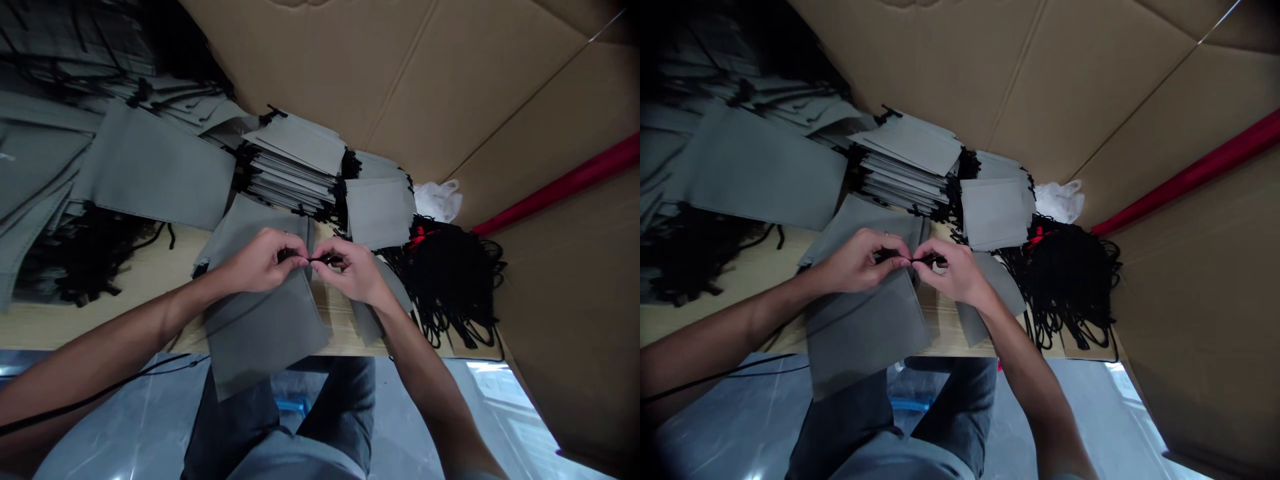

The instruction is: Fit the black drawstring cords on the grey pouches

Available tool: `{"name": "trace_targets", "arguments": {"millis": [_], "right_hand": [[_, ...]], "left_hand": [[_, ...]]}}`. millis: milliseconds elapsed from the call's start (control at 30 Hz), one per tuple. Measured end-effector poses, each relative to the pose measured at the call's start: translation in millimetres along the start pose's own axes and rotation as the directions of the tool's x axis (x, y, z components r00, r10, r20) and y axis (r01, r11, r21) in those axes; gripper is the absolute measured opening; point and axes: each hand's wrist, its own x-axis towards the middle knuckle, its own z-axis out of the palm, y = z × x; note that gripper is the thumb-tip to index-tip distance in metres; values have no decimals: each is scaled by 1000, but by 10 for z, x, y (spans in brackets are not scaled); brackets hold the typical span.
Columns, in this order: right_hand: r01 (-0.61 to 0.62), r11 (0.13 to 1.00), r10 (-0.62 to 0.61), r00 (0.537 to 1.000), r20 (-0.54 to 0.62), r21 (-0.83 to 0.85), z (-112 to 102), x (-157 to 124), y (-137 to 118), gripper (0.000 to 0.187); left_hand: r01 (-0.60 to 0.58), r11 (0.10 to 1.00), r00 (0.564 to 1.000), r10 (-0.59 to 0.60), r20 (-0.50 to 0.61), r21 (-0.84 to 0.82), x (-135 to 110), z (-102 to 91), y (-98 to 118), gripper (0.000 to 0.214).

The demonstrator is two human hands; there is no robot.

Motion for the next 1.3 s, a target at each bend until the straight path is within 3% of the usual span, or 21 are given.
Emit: {"name": "trace_targets", "arguments": {"millis": [100, 300, 533, 667, 833, 1033, 1233, 1300], "right_hand": [[-26, 996, 27, 1000, -9, 85, 24, -3, 29, 11], [-25, 925, 19, 1000, 18, 379, 46, 40, 11, 21], [-40, 926, 39, 999, 11, 376, 11, 29, 51, 31], [-15, 928, 48, 996, -79, 372, 28, 24, 77, 27], [-8, 956, 66, 979, -192, 292, 43, 24, 99, 30], [-25, 983, 77, 956, -285, 182, 105, -19, 77, 38], [52, 990, -87, 955, -284, -127, 82, -50, -106, 10], [100, 975, -150, 955, -257, -196, 66, -47, -132, 8]], "left_hand": [[-15, 997, 1000, 16, 23, -77, 3, -17, 8, 18], [46, 910, 992, 6, 124, -412, -18, -94, 54, 28], [89, 932, 987, -36, 155, -352, -3, -74, 58, 27], [114, 922, 993, -89, 83, -370, 10, 36, 15, 25], [16, 847, 988, -95, -121, -531, 25, 149, -5, 37], [20, 872, 983, -106, -148, -488, 23, 138, 38, 27], [-26, 910, 966, -83, -244, -413, -4, 138, 28, 22], [-37, 923, 966, -66, -251, -384, -11, 135, 20, 20]]}}
